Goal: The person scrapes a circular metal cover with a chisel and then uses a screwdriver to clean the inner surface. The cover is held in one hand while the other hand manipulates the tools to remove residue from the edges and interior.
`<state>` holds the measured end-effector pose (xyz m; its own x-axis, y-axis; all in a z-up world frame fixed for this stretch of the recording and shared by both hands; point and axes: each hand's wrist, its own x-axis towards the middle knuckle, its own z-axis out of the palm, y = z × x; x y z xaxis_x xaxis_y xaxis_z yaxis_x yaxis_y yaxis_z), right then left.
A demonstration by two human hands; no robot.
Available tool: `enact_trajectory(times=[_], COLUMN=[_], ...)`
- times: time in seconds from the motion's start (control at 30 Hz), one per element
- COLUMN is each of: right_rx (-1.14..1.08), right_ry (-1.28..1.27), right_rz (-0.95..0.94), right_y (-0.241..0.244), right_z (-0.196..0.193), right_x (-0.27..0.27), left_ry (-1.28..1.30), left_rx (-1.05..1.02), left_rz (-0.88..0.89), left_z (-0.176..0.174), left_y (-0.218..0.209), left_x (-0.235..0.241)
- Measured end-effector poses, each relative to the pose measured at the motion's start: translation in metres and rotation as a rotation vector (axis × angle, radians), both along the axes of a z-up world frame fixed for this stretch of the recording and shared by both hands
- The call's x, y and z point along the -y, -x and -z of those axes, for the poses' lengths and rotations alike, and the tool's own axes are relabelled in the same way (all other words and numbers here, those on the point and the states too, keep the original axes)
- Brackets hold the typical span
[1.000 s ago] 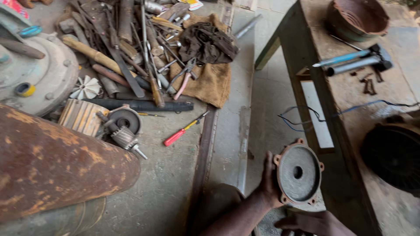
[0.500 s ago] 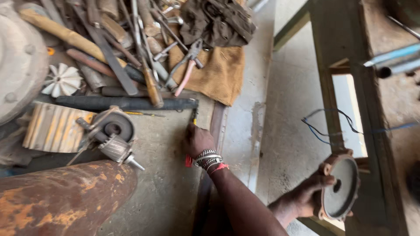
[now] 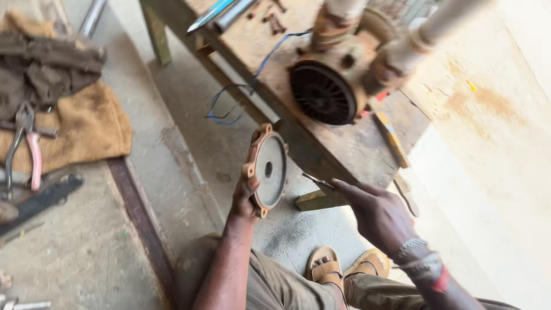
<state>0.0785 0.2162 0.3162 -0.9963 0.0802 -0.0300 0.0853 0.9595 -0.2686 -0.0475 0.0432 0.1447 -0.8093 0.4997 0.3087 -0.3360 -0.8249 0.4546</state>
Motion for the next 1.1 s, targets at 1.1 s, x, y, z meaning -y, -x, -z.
enact_trajectory(times=[1.1], right_rx=[-0.451], right_ry=[-0.369], right_rz=[0.125], right_y=[-0.049], right_z=[0.038], right_x=[-0.146], left_ry=[1.094], left_rx=[-1.042], left_rz=[-0.282], left_z=[-0.181], left_y=[0.004], left_x=[-0.191])
